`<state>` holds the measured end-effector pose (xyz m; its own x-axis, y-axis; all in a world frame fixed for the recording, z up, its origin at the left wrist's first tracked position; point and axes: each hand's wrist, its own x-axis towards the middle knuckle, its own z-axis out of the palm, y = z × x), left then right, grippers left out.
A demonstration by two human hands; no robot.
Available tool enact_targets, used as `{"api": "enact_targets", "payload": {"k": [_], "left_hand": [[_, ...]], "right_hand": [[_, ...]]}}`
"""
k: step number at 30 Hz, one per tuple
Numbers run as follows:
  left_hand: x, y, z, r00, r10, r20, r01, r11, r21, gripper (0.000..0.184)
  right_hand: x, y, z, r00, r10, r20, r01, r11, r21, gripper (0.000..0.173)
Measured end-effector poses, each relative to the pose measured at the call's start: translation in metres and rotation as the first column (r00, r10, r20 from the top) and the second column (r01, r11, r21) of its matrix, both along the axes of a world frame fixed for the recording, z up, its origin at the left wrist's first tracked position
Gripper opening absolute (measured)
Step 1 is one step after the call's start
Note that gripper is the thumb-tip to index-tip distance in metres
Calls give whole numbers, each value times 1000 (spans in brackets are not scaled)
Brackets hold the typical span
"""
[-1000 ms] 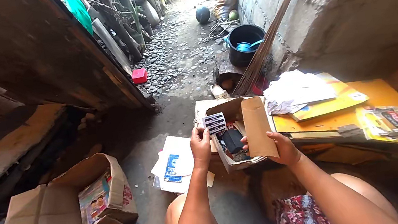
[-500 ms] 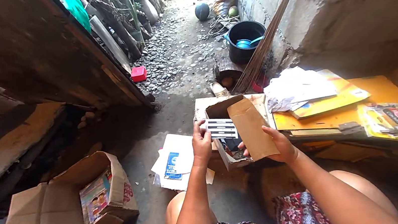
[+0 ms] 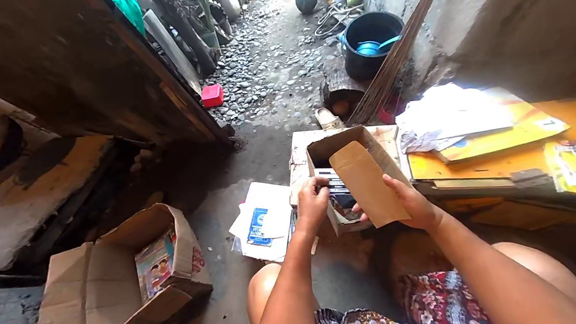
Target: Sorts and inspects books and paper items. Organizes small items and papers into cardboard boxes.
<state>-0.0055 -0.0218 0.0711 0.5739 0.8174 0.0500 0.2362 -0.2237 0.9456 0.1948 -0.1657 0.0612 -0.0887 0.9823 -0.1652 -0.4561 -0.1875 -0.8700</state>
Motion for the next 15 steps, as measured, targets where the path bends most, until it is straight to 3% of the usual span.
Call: {"api": "enact_targets", "payload": {"k": [5,11,15], "left_hand": [[-4,6,-1,983,114,147,-96,988,-124,44],[3,0,0,959,161,232,-134,983,-126,39],[0,1,11,904,236,357,-163,961,-223,36]], "right_hand": [[8,-2,1,989,-114,98,121,990,-77,76],[12,-7,0,974,-166,152,182,978,-101,72],[17,-10,-2,960,-166,227,171,985,-6,71]]}}
